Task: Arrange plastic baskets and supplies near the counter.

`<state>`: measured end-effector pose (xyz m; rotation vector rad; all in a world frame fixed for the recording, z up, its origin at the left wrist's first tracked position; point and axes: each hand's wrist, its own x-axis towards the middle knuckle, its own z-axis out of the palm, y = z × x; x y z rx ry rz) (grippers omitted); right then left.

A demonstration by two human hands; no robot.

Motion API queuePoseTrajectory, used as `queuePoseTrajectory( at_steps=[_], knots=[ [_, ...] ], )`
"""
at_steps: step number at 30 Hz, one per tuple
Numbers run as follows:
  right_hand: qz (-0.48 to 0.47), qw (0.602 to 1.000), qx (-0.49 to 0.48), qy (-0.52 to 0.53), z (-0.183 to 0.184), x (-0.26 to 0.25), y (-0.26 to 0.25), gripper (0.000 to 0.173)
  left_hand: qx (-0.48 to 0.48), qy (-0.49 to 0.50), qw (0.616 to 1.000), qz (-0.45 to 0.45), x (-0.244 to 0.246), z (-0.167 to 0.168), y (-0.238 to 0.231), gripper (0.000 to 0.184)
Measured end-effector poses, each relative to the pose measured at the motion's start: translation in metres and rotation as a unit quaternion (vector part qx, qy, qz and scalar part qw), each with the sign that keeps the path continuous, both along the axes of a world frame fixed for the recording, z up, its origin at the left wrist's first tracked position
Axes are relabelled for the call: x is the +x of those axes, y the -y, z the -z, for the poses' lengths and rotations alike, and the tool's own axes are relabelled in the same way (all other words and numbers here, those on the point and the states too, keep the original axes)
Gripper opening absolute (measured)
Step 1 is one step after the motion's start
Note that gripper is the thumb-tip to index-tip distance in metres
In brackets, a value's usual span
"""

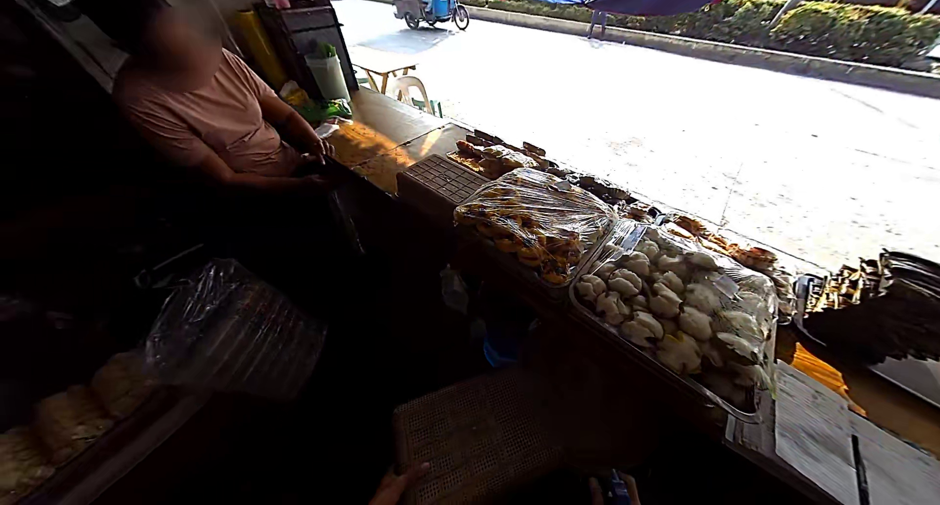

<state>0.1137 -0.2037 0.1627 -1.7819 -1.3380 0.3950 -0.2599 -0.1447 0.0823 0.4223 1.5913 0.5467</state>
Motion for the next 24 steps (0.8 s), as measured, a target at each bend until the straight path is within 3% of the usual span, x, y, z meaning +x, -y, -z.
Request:
queuePoseTrajectory(
  at_steps=[5,10,16,21,24],
  knots=[
    [-0.102,0.987,0.116,-0.035,0.008,-0.065,-0.057,0.035,0.064,0.055,0.983,-0.166,-0.043,-0.063,-0.001,0.044],
    [-0.280,0.945,0.122,-0.119,-0.013,-0.177,-0.075,0.037,0.079,0.104,0.949,-0.286,-0.065,-0.152,-0.026,0.042],
    [-0.367,0.915,0.104,-0.131,-0.002,-0.295,-0.073,0.037,0.110,0.141,0.910,-0.374,-0.102,-0.186,-0.047,0.049],
    [-0.355,0.926,0.039,-0.125,-0.002,-0.329,-0.080,0.050,0.108,0.112,0.894,-0.420,-0.129,-0.203,-0.046,0.055],
    [-0.363,0.925,0.053,-0.096,0.002,-0.340,-0.087,0.058,0.114,0.092,0.876,-0.459,-0.135,-0.204,-0.048,0.058]
  ],
)
